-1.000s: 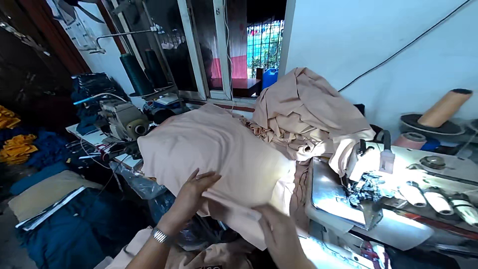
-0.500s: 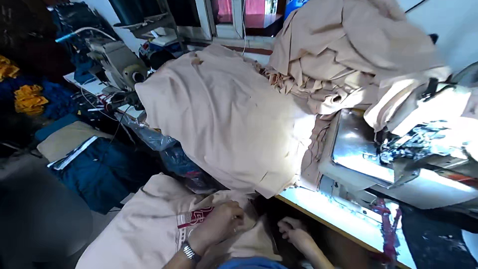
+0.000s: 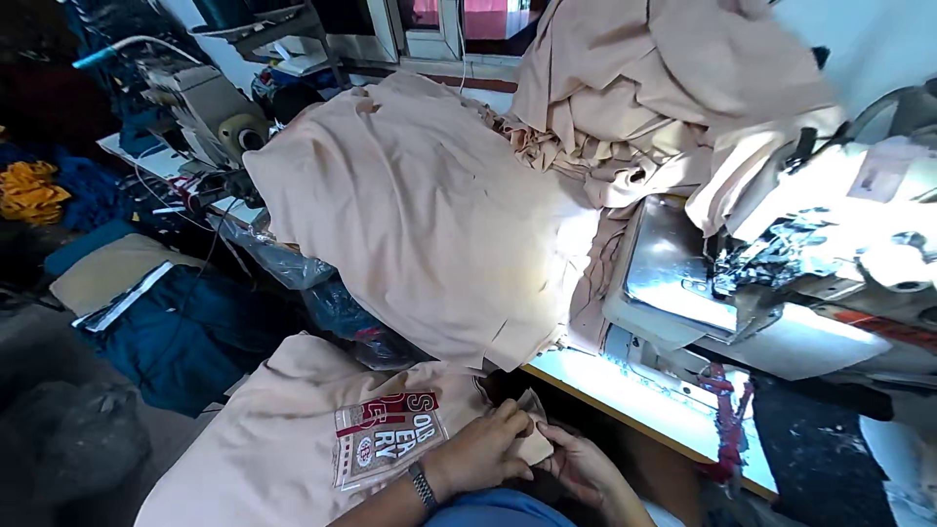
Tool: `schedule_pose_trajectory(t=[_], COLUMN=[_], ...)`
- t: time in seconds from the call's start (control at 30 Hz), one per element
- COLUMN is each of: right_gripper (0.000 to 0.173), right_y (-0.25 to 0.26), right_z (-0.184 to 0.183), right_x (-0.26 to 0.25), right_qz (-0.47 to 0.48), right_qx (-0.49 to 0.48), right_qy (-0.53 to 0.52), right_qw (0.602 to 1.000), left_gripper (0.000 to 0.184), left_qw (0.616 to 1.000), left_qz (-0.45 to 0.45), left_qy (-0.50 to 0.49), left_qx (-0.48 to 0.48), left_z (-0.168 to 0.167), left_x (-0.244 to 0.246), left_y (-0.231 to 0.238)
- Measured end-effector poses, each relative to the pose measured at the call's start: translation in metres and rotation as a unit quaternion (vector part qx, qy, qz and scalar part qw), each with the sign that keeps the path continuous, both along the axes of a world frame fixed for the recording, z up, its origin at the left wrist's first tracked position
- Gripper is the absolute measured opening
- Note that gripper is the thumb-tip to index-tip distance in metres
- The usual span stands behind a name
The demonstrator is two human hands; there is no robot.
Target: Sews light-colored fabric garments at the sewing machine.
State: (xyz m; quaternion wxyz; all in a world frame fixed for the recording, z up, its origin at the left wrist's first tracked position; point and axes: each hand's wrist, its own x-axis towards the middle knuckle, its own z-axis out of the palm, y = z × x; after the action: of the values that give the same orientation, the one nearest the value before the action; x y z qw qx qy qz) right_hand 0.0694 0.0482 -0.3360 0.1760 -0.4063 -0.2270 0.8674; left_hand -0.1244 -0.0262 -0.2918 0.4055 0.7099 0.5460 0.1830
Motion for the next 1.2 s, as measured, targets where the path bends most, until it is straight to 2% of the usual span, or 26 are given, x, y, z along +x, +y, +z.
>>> schedule_pose_trajectory(t=[0.17, 0.23, 0.33, 0.43, 0.5, 0.6, 0.7, 0.83, 0.93, 1.0, 1.03, 1.07, 1.1, 1.17, 1.2], right_gripper=[0.025, 0.028, 0.030, 0.029, 0.027, 0.027, 0.023, 0.017, 0.015, 0.019, 0.020, 0.020, 0.018, 0.023, 0.026], right_y=[-0.007, -0.007, -0.008, -0.008, -0.009, -0.009, -0.009, -0.008, -0.007, -0.005, -0.003, 0.000, 0.003, 0.003, 0.000], right_z=[-0.002, -0.001, 0.004, 0.001, 0.000, 0.000, 0.006, 0.007, 0.004, 0.001, -0.001, -0.003, -0.005, -0.003, 0.008], right_x=[-0.004, -0.006, -0.009, -0.008, -0.009, -0.011, -0.013, -0.011, -0.006, 0.000, 0.005, 0.012, 0.018, 0.025, 0.023], right_qz=[-0.054, -0.069, -0.066, -0.049, -0.055, -0.058, -0.069, -0.070, -0.053, -0.005, 0.047, 0.130, 0.229, 0.378, 0.410], right_qx=[-0.015, -0.031, -0.030, -0.009, -0.007, -0.006, -0.009, -0.014, -0.003, 0.027, 0.061, 0.120, 0.192, 0.315, 0.363], right_qy=[-0.012, -0.027, -0.057, -0.057, -0.064, -0.056, -0.057, -0.066, -0.067, -0.086, -0.119, -0.168, -0.233, -0.351, -0.392], right_qw=[0.998, 0.997, 0.996, 0.997, 0.996, 0.997, 0.996, 0.995, 0.996, 0.996, 0.990, 0.970, 0.925, 0.797, 0.740], left_gripper=[0.038, 0.026, 0.026, 0.028, 0.029, 0.043, 0.026, 0.029, 0.023, 0.017, 0.014, 0.010, 0.008, 0.010, 0.014], left_qw=[0.998, 0.995, 0.991, 0.995, 0.995, 0.998, 0.997, 0.990, 0.969, 0.949, 0.938, 0.929, 0.924, 0.936, 0.950], left_qz=[-0.006, -0.023, 0.004, 0.069, 0.082, 0.067, 0.080, 0.100, 0.175, 0.221, 0.236, 0.246, 0.250, 0.223, 0.191], left_qy=[0.056, 0.077, 0.059, -0.012, -0.046, -0.013, -0.004, -0.095, -0.175, -0.225, -0.250, -0.272, -0.286, -0.273, -0.246], left_qx=[0.024, 0.062, 0.117, 0.073, 0.027, -0.017, 0.006, 0.006, -0.003, -0.026, -0.042, -0.050, -0.047, -0.012, 0.014], left_z=[0.004, 0.003, -0.002, -0.006, -0.006, 0.002, 0.000, -0.007, -0.014, -0.009, -0.003, 0.005, 0.013, 0.024, 0.027], left_x=[0.006, 0.007, 0.005, 0.000, -0.003, 0.003, 0.003, -0.010, -0.019, -0.028, -0.032, -0.037, -0.040, -0.046, -0.048], left_y=[-0.005, -0.005, -0.006, -0.004, -0.004, -0.004, -0.004, 0.000, 0.001, 0.005, 0.007, 0.007, 0.008, 0.008, 0.007])
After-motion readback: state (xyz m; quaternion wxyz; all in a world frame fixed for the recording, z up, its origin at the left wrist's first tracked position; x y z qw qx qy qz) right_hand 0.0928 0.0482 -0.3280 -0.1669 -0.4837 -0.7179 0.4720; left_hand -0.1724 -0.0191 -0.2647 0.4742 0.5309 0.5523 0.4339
